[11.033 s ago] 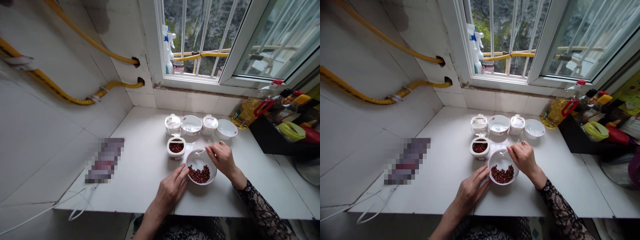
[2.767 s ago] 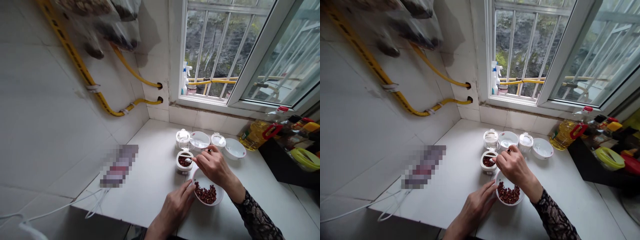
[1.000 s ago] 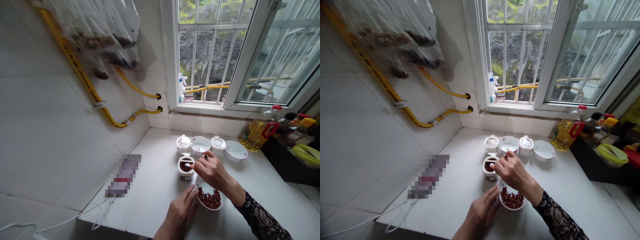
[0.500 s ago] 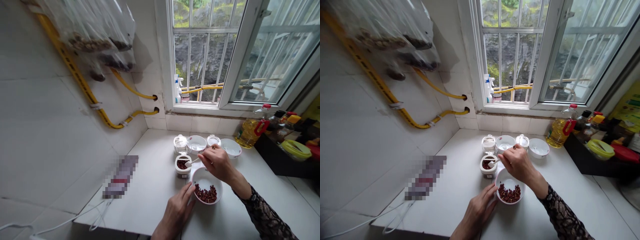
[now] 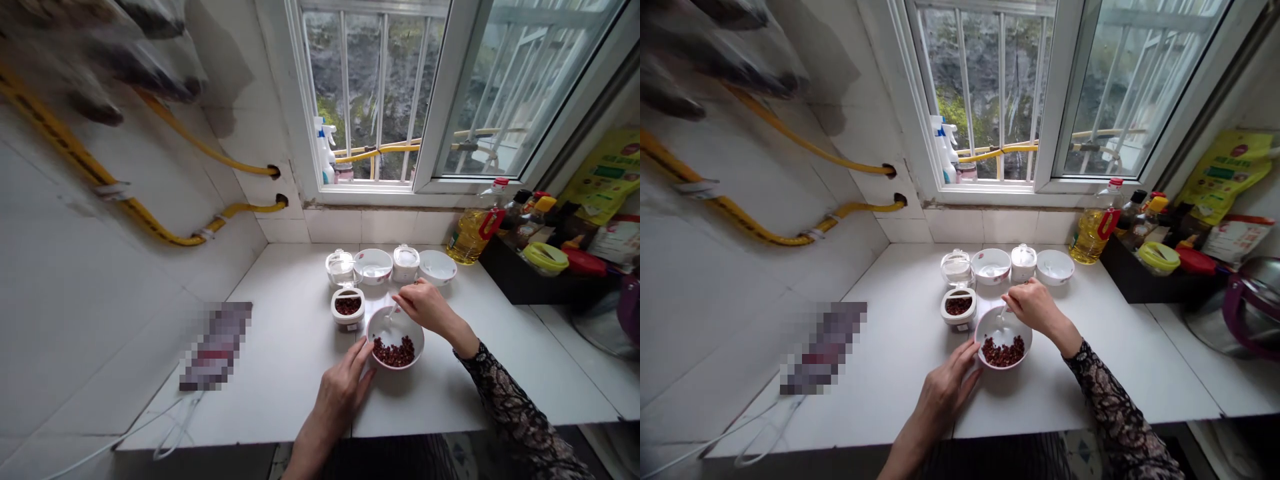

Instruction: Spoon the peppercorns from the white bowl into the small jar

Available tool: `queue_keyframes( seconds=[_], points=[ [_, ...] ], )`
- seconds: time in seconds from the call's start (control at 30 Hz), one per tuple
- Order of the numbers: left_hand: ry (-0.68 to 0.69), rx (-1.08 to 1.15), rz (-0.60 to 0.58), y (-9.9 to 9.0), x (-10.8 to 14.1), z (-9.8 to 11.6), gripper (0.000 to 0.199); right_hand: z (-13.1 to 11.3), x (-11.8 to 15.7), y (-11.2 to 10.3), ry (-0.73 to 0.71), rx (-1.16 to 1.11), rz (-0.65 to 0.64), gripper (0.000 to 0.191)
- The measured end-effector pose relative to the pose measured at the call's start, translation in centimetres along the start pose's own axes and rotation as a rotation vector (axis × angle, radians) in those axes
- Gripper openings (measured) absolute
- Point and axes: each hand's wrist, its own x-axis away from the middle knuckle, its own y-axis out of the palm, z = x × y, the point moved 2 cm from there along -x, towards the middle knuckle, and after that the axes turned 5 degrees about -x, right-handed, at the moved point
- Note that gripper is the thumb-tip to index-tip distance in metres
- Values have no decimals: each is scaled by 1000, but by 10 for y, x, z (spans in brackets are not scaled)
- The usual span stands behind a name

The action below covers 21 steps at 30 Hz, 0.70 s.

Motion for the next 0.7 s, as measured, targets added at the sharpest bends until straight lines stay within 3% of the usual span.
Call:
queue_keyframes(
  seconds=[0.3, 0.53, 0.7],
  points=[
    [-7, 9, -9, -1, 0, 1, 34, -13, 4, 21, -17, -142, -156, 34],
    [-4, 11, -25, 0, 3, 0, 35, -9, 6, 20, 105, -230, -138, 38],
    [-6, 4, -28, 0, 3, 0, 37, -9, 8, 21, 76, -199, -96, 39]
  ],
)
